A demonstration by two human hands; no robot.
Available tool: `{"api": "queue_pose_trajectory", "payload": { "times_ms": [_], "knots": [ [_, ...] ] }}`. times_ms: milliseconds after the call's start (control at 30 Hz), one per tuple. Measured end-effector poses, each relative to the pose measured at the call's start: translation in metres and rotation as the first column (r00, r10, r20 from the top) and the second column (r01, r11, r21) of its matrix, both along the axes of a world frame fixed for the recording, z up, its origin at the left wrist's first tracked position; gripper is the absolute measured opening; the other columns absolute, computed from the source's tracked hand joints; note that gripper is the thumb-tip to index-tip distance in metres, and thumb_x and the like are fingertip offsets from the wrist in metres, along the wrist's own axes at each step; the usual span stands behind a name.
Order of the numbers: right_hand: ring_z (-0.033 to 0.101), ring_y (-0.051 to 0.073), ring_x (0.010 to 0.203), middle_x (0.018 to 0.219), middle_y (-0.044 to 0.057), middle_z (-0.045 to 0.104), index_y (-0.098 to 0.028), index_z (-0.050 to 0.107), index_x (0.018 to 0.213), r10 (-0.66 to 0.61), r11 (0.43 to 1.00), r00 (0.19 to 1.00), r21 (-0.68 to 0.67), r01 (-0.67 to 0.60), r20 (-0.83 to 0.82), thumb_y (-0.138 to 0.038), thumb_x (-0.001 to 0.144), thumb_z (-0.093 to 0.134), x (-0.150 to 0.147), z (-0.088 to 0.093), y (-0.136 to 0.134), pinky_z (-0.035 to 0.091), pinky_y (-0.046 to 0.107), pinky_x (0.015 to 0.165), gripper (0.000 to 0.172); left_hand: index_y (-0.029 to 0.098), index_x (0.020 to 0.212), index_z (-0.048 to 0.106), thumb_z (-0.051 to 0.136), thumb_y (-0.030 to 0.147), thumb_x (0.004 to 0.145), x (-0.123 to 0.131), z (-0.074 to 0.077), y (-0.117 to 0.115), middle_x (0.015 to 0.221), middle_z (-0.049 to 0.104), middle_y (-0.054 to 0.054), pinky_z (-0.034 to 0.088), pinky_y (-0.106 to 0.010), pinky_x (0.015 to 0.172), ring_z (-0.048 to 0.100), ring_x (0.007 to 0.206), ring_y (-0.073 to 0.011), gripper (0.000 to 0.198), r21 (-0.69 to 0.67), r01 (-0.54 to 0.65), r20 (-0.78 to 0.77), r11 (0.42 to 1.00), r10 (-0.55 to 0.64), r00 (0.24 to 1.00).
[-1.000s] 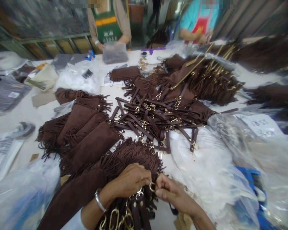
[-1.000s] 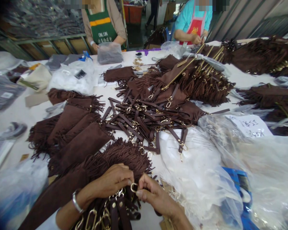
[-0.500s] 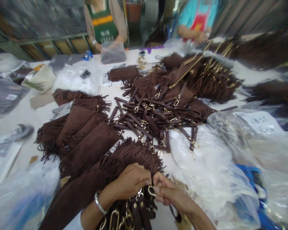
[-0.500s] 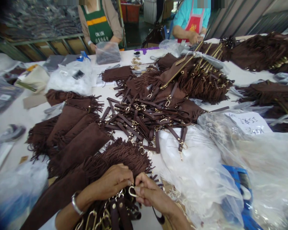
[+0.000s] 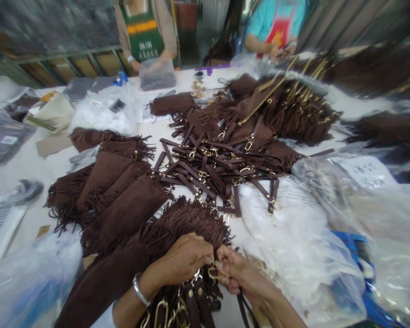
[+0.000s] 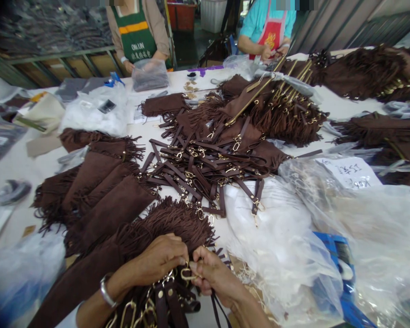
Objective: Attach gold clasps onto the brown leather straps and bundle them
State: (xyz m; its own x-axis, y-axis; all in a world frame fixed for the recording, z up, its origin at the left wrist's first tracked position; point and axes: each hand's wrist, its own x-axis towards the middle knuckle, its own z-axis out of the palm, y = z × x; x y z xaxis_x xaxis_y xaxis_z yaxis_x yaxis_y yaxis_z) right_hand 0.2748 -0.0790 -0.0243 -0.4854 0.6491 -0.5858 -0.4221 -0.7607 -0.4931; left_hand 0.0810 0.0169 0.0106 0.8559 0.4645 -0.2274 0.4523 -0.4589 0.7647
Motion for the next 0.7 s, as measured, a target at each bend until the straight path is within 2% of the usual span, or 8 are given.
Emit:
{"api": "queue_pose_trajectory", "payload": {
  "times_ms": [233,500,633,700],
  "knots": [
    [0.024,0.003,0.048,0.062,-0.011,0.038,-0.024,0.039,0.089,0.005,1.000,0.999,0.015,-0.004,-0.044,-0.044,0.084,0.072,-0.0003,0.0033,0.0031,0.009,0.016,0.039,0.039,0.022,0.084,0.058,0.046,0.026,0.101,0.0018,0.0038,-0.0013,0.081,0.064,0.004,0.034,-0.030,0.081,0.057,0.083,-0.0157,0.021,0.000,0.013,-0.017,1.000,-0.013,1.000],
    [0.029,0.003,0.049,0.064,-0.010,0.041,-0.024,0.038,0.089,-0.032,0.999,0.999,-0.032,0.031,-0.013,-0.045,0.080,0.076,-0.0025,0.0006,0.0050,0.009,0.015,0.040,0.044,0.022,0.086,0.058,0.042,0.027,0.102,0.0003,0.0039,0.0002,0.083,0.064,0.003,0.035,-0.031,0.083,0.056,0.084,-0.0167,0.024,-0.021,0.023,-0.008,1.000,-0.023,1.000],
    [0.026,0.004,0.048,0.063,-0.011,0.040,-0.025,0.038,0.089,-0.098,0.994,0.992,-0.033,0.101,0.074,-0.049,0.080,0.074,-0.0019,-0.0034,0.0023,0.010,0.016,0.040,0.045,0.022,0.091,0.060,0.038,0.027,0.103,-0.0002,0.0046,0.0004,0.085,0.065,0.001,0.035,-0.031,0.084,0.057,0.085,-0.0171,0.026,-0.021,0.017,-0.015,1.000,-0.018,1.000],
    [0.026,0.005,0.046,0.061,-0.011,0.041,-0.025,0.039,0.091,-0.134,0.991,0.969,0.038,0.129,0.206,-0.055,0.083,0.068,-0.0015,-0.0022,-0.0028,0.013,0.017,0.040,0.042,0.023,0.093,0.061,0.037,0.027,0.103,0.0006,0.0059,-0.0011,0.086,0.065,0.001,0.036,-0.031,0.085,0.057,0.085,-0.0170,0.026,-0.018,-0.006,-0.020,1.000,0.006,1.000]
  ]
}}
